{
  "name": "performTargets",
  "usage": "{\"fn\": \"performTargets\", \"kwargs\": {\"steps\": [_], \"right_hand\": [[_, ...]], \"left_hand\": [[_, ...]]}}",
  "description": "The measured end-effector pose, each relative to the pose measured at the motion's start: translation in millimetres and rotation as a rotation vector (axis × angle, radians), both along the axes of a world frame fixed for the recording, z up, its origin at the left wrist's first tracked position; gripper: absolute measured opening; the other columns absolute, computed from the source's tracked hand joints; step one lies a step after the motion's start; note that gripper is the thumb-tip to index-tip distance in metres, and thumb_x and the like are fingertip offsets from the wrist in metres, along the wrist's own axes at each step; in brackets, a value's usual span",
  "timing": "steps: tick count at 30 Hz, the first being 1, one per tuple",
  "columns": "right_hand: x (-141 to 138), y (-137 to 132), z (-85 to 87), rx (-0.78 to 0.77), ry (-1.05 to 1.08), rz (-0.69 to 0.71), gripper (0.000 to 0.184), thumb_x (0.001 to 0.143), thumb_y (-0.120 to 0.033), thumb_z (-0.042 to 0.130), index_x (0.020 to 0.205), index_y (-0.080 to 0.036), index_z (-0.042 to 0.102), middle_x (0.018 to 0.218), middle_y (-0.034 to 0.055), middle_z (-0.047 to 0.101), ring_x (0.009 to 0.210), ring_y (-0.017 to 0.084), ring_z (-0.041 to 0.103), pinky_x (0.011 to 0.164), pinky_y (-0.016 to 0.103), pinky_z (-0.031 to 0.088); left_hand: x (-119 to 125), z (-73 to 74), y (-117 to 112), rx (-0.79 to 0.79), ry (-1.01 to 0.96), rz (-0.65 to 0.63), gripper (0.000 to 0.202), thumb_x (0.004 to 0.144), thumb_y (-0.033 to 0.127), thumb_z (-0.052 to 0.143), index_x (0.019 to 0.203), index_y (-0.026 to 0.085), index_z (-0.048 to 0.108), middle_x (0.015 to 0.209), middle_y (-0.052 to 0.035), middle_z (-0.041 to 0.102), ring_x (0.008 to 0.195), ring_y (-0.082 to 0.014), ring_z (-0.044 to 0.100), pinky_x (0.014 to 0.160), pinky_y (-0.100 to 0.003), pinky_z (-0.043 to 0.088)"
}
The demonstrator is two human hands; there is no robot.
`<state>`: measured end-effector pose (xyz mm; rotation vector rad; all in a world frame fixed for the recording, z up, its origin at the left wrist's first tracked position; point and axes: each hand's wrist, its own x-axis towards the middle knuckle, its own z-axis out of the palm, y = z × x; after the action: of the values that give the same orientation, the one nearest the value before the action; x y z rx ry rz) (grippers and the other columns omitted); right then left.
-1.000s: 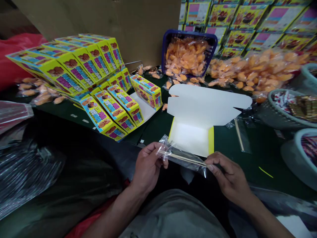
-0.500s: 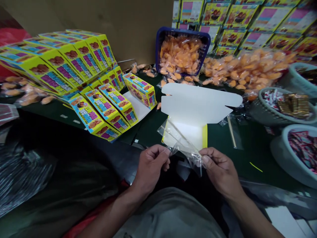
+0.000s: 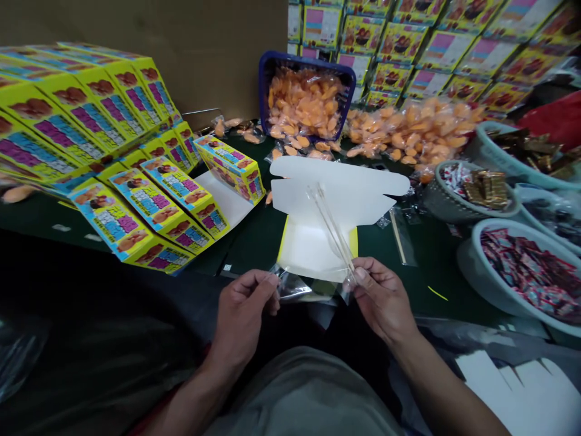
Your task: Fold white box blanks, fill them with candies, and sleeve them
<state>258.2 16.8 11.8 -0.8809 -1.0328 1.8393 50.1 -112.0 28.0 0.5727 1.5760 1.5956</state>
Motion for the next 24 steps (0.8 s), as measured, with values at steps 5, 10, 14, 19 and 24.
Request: {"fn": "performTargets", "kwargs": {"steps": [5,10,14,19,24], "right_hand": [[1,5,-3.7,-0.012,0.023,-0.054,0.033,0.079,-0.042,0.094,0.098,-0.020,0.078,0.074,-0.0014,0.067,0.063,0.010,0.062,0.063,0.023,0.052],[2,7,-6.4,0.029,-0.015,-0.072,0.033,0.080,-0.043,0.093,0.098,-0.020,0.078,0.075,-0.0008,0.068,0.065,0.010,0.062,0.063,0.023,0.052],[3,7,-11.8,0.063,-0.054,-0.061,0.032,0.083,-0.044,0.091,0.099,-0.020,0.079,0.078,0.0002,0.069,0.066,0.009,0.060,0.065,0.024,0.054],[11,6,-21.8,0.095,-0.128,-0.061,0.028,0.086,-0.041,0.089,0.104,-0.021,0.079,0.084,0.0007,0.071,0.068,0.010,0.062,0.066,0.023,0.053],[19,7,-27.9,0.154,-0.220,-0.029,0.028,0.091,-0.042,0.085,0.108,-0.020,0.077,0.080,0.0010,0.069,0.070,0.012,0.062,0.070,0.026,0.053]], "left_hand": [[-11,3.8,5,0.014,0.003,0.132,0.023,0.086,0.038,0.082,0.079,0.019,0.072,0.068,0.0013,0.064,0.060,-0.0109,0.056,0.056,-0.021,0.047],[-16,8.9,10,0.031,-0.007,0.200,0.022,0.080,0.037,0.087,0.083,0.018,0.075,0.070,0.0013,0.066,0.060,-0.0109,0.058,0.054,-0.021,0.047],[-18,8.0,13,0.041,-0.009,0.248,0.025,0.078,0.038,0.089,0.084,0.018,0.076,0.071,0.0010,0.067,0.059,-0.0106,0.059,0.054,-0.021,0.047],[-18,6.7,11,0.081,-0.034,0.283,0.023,0.082,0.038,0.088,0.086,0.018,0.077,0.075,-0.0001,0.070,0.061,-0.0100,0.059,0.056,-0.021,0.047],[-17,10.7,10,0.162,-0.113,0.263,0.025,0.083,0.040,0.087,0.086,0.018,0.075,0.093,-0.0044,0.075,0.076,-0.0152,0.069,0.061,-0.025,0.052]]}}
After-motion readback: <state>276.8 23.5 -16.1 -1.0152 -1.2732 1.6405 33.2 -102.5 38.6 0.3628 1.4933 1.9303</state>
